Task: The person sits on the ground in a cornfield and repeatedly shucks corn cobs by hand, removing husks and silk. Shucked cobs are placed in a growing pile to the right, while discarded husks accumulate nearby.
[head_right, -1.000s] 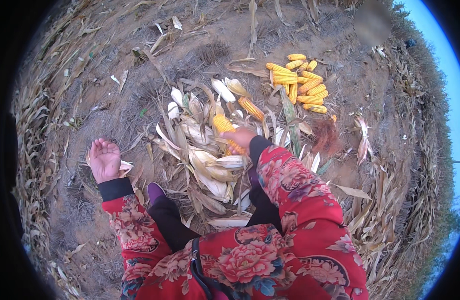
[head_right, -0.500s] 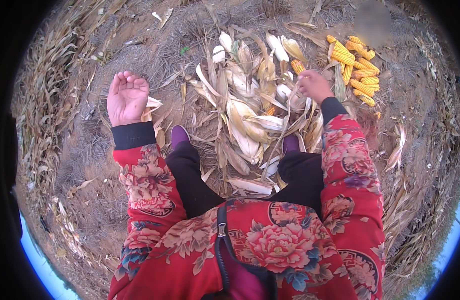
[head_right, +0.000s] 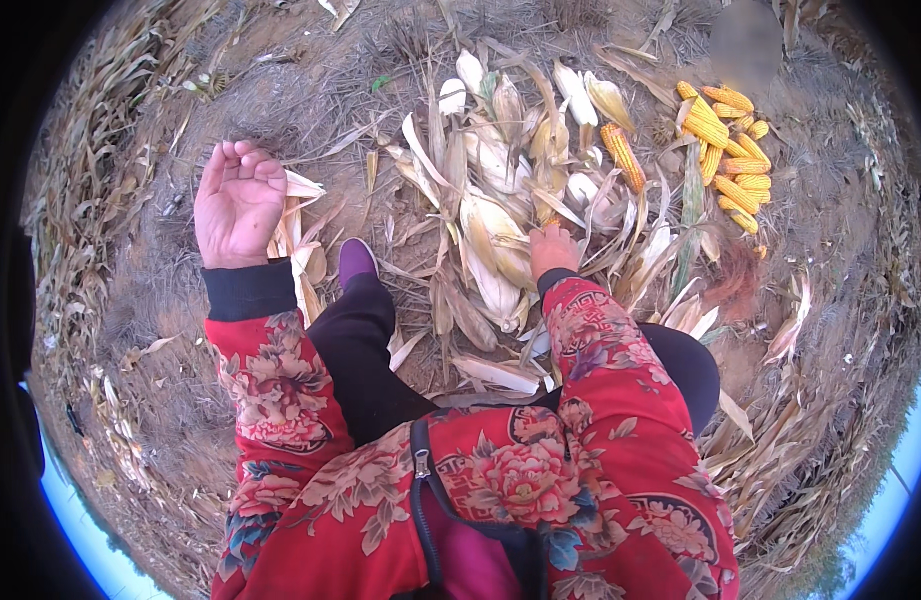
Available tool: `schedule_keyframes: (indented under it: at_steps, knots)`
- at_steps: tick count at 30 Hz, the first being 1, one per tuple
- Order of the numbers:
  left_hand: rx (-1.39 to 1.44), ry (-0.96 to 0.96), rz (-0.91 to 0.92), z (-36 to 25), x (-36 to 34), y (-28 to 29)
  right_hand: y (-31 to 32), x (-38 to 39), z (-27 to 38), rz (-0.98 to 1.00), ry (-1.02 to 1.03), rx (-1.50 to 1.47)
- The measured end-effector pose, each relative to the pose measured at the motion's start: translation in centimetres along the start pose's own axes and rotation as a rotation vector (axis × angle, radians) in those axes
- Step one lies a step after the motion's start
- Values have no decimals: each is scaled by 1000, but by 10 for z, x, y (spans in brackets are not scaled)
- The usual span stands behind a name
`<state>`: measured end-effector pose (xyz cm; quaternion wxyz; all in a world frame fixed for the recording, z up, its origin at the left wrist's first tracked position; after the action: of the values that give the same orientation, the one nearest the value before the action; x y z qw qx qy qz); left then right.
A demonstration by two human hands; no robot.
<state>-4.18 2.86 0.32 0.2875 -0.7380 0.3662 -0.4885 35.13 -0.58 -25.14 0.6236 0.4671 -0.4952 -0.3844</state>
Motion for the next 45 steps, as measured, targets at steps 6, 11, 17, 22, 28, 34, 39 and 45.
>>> schedule_keyframes:
  at_steps: [6, 11, 17, 22, 28, 34, 39, 45]
  knots:
    - [-20, 12, -18, 10, 1, -7, -17, -10, 2, 49, 166, -18]
    - [-102, 0, -30, 31, 2, -19, 44, -41, -8, -119, 8, -279]
    - [-1029, -167, 191, 129, 31, -44, 217, -72, 27, -194, 74, -605]
    - [-1433, -428, 543, 168, 59, -56, 289, -40, 36, -130, -2, -1259]
    - [-1015, 81, 523, 172, 51, -44, 294, -1, 37, 83, -59, -1633]
    - [-963, 138, 527, 170, 47, -45, 283, -23, 36, 66, -16, -1440]
    - [-1044, 89, 563, 171, 43, -47, 291, -19, 36, 64, -25, -1556]
    - [-1306, -87, 541, 167, 46, -50, 287, -17, 32, -35, 10, -1538]
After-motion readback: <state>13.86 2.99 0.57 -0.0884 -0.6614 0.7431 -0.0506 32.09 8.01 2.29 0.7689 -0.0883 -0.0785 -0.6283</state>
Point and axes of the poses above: each hand's wrist, its own x-axis away from the middle knuckle, its own y-axis out of the back of the hand, z = x × y, the point moved 2 cm from there along -x, towards the middle knuckle, and after that the axes turned 11 degrees about -z, right-handed, at the moved point
